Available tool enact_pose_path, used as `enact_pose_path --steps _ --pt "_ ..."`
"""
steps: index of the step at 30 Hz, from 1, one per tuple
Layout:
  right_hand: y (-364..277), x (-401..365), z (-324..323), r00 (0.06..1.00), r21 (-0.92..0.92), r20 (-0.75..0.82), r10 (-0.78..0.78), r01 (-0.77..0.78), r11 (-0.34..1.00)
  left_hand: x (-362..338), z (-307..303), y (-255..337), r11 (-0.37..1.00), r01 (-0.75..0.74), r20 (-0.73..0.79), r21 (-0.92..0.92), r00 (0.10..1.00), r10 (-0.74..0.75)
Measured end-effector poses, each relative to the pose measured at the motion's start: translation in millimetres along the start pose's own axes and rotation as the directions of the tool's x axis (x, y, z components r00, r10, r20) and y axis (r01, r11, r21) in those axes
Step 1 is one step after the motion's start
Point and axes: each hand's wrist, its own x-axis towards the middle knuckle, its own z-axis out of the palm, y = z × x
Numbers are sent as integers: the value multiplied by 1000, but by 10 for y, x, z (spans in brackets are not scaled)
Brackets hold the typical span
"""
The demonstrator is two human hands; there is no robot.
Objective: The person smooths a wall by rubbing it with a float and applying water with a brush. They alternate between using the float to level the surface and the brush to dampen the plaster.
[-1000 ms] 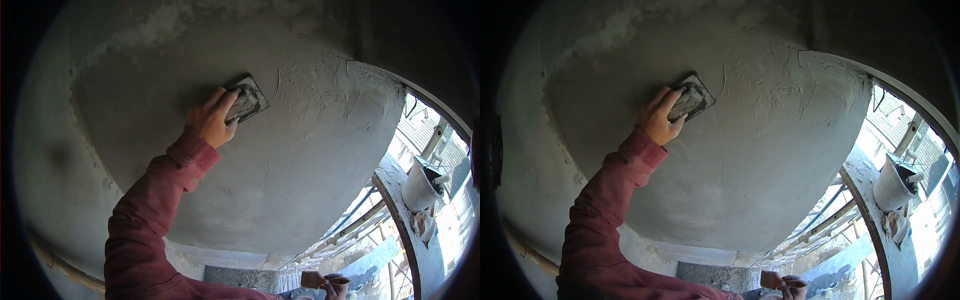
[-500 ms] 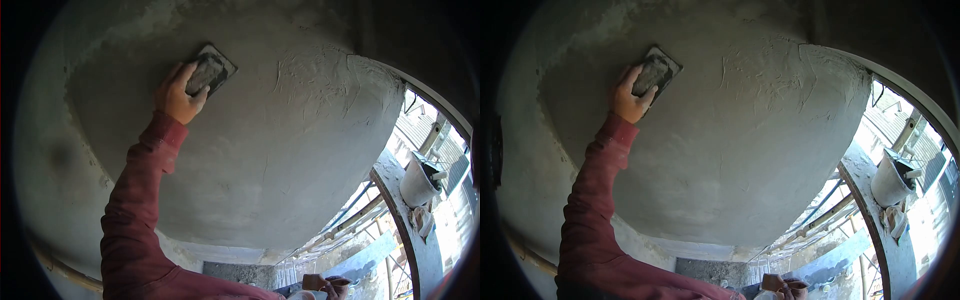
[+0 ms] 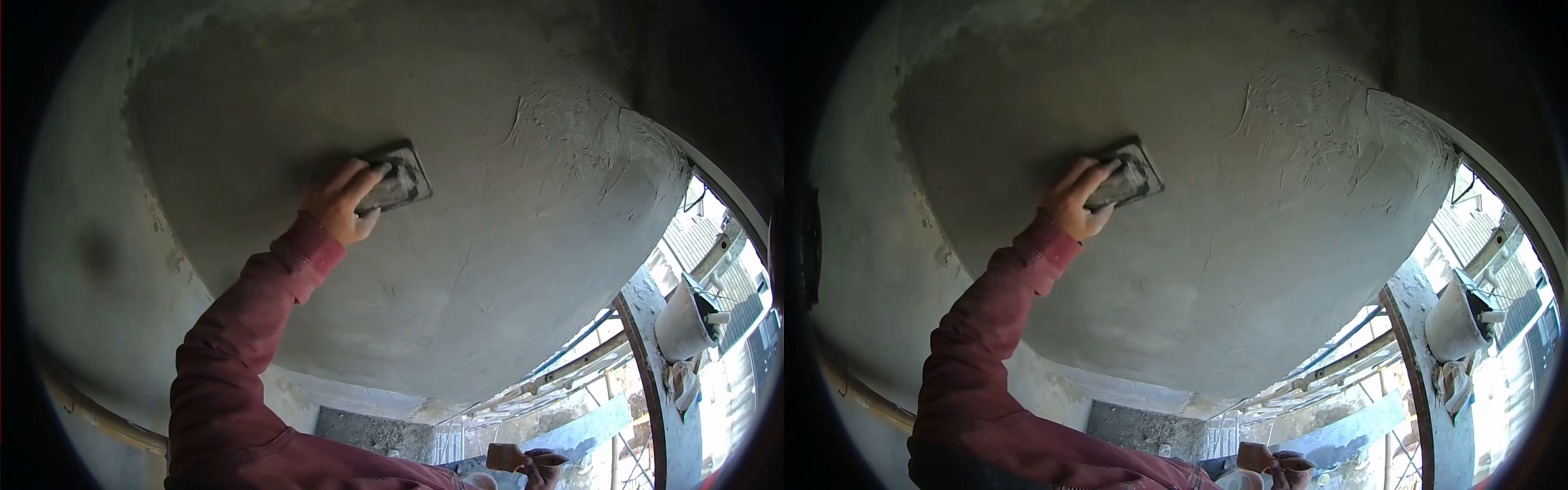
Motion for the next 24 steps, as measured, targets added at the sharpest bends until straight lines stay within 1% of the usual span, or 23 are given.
enact_pose_path --steps 1,2,3,4,5,6,7,8,9,10,11,13,14,15,16,17,18,19,20,21,22,23,24 --pt "41 -16 -13 1000 38 -28 -7 8 999 269 -152 -161 999 50 -170 7 984 -48" --pt "68 -24 -13 1000 33 -29 5 -4 999 507 -263 -413 989 150 -332 -9 932 -145" --pt "59 -24 19 999 16 -32 -12 12 1000 724 -416 -531 887 293 -265 -357 879 -397" --pt "31 -24 46 999 -5 -34 -28 28 1000 819 -500 -581 647 402 -112 -648 789 -603" --pt "-5 -9 80 998 -25 -31 -48 47 999 711 -375 -507 641 410 -106 -649 786 -610" --pt "-40 13 121 997 -44 -24 -69 68 997 487 -143 -328 825 329 -252 -459 843 -476" --pt "-72 49 157 995 -63 -16 -95 94 994 215 74 -151 946 231 -360 -228 883 -303" --pt "-89 82 186 992 -80 -8 -123 122 989 -155 243 27 958 214 -244 -191 935 -258" --pt "-87 122 199 961 -133 95 -258 269 954 -522 387 208 969 199 -188 -149 956 -225" --pt "-64 120 188 959 -137 98 -264 276 951 -1011 565 246 990 112 11 -85 994 -112" --pt "-7 113 156 963 -126 93 -254 265 956 -1526 713 291 998 61 212 -20 976 -56" --pt "166 93 53 964 -93 83 -254 261 961 -2056 605 57 990 50 349 135 932 -95" --pt "262 79 -7 963 -70 83 -255 261 963 -1948 441 -120 984 117 198 134 970 -142" --pt "358 60 -69 966 -48 92 -243 248 968 -1776 222 -285 974 187 55 126 979 -195" --pt "447 43 -128 969 -30 103 -224 228 973 -1535 104 -508 928 371 -212 27 910 -357" --pt "525 29 -178 973 -19 109 -202 205 979 -1248 -30 -787 877 480 -401 -31 798 -450" --pt "571 21 -206 978 -14 111 -178 181 983 -868 -170 -1028 866 489 -552 -101 697 -458" --pt "613 17 -231 982 -8 109 -154 156 988 -538 -318 -1161 861 490 -579 -136 666 -470" --pt "591 39 -215 981 -15 113 -155 158 987 -239 -376 -1172 810 455 -520 -370 621 -586" --pt "562 80 -168 982 39 106 -156 152 988 15 -384 -1085 711 394 -438 -582 586 -682" --pt "533 129 -103 982 96 99 -158 149 984 120 -311 -826 851 364 -484 -379 706 -517" --pt "505 196 -37 980 91 105 -167 158 983 113 -237 -483 941 300 -483 -157 808 -338" --pt "472 250 21 982 63 160 -100 91 994 -49 -151 -200 965 244 -236 -96 936 -260"
